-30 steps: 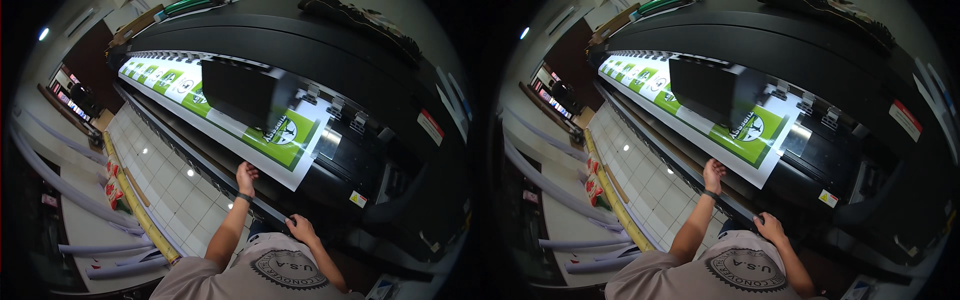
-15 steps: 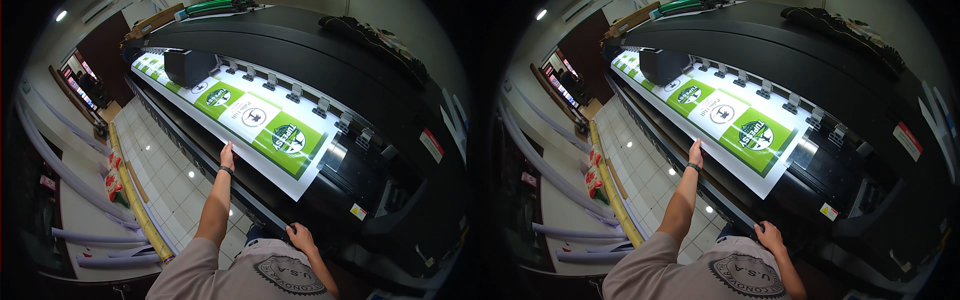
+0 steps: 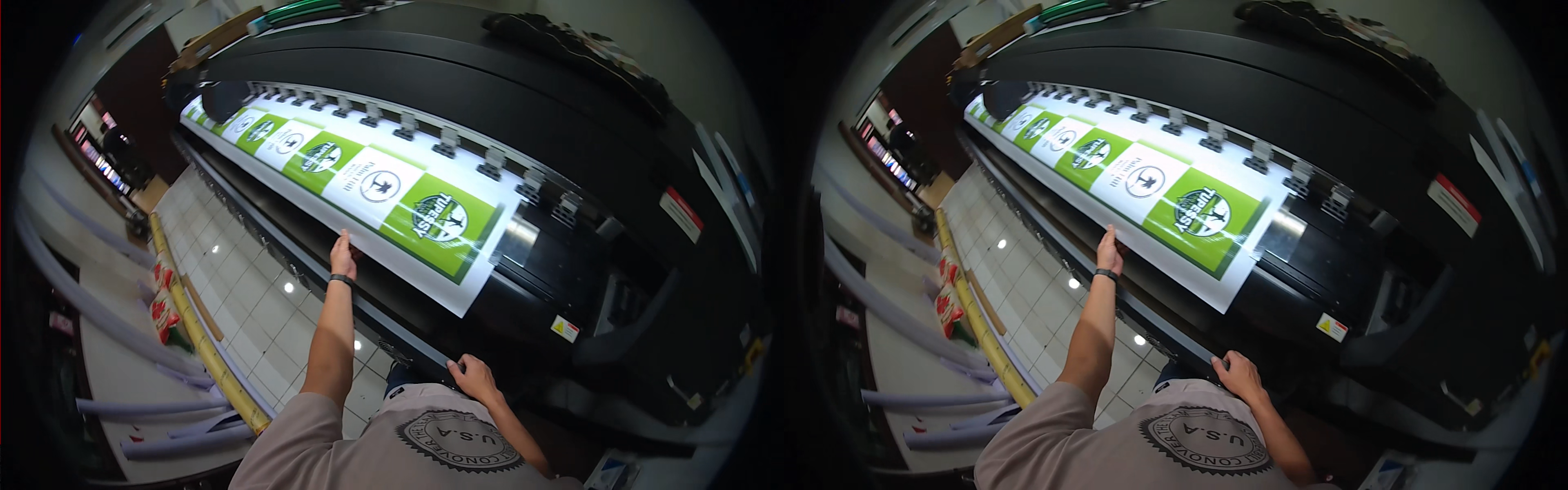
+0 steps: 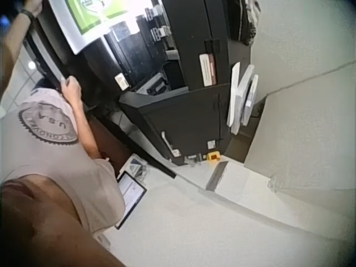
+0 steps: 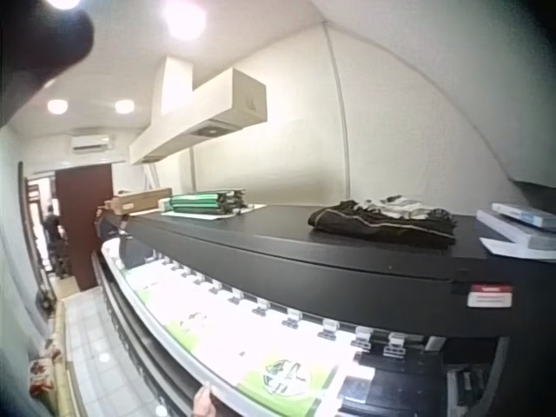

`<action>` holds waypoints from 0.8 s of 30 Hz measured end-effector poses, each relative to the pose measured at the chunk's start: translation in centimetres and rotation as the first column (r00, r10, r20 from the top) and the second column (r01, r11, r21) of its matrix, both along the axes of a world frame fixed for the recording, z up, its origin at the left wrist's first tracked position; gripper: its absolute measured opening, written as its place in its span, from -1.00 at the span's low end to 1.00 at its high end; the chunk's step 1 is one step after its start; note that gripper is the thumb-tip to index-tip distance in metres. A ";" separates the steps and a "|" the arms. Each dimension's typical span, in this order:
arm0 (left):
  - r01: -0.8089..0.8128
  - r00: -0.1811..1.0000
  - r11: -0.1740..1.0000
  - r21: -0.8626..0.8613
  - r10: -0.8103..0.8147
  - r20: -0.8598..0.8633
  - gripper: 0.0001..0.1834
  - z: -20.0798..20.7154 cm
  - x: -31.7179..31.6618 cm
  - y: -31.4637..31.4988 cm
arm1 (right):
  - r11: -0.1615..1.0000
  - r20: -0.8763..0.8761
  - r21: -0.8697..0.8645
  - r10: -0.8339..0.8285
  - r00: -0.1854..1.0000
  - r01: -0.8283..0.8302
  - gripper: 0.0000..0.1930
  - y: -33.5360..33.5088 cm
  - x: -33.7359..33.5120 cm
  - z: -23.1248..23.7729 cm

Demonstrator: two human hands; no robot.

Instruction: The operator is seen checking and marking the output of a large-format digital printer, then adjusting the vinyl media.

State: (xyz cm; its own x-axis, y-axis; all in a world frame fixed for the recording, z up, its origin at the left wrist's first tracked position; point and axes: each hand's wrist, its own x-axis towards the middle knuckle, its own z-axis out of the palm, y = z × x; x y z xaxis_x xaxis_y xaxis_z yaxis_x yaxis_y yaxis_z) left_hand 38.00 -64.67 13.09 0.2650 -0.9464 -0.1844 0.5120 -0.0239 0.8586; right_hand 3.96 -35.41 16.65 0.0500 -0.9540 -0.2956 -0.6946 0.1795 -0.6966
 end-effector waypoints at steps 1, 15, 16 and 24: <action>-0.004 1.000 1.000 0.020 0.004 -0.003 -0.62 0.2 -0.1 0.0 | 1.000 -0.019 0.005 0.010 1.000 -0.010 -0.55 0.1 -0.1 0.0; 0.020 0.999 0.999 0.029 -0.019 -0.033 -0.61 -0.3 0.7 0.1 | 1.000 -0.017 -0.001 0.012 1.000 -0.012 -0.57 0.3 -0.1 -1.2; 0.009 0.999 1.000 0.003 -0.009 -0.043 -0.61 -0.4 0.9 0.1 | 0.998 0.026 -0.045 -0.042 0.999 0.043 -0.59 0.3 -0.1 -1.4; -0.069 0.993 0.997 -0.021 0.066 -0.100 -0.57 1.0 -2.0 1.5 | 0.953 0.549 -0.018 -0.243 0.800 0.301 -0.55 -5.6 1.7 -0.7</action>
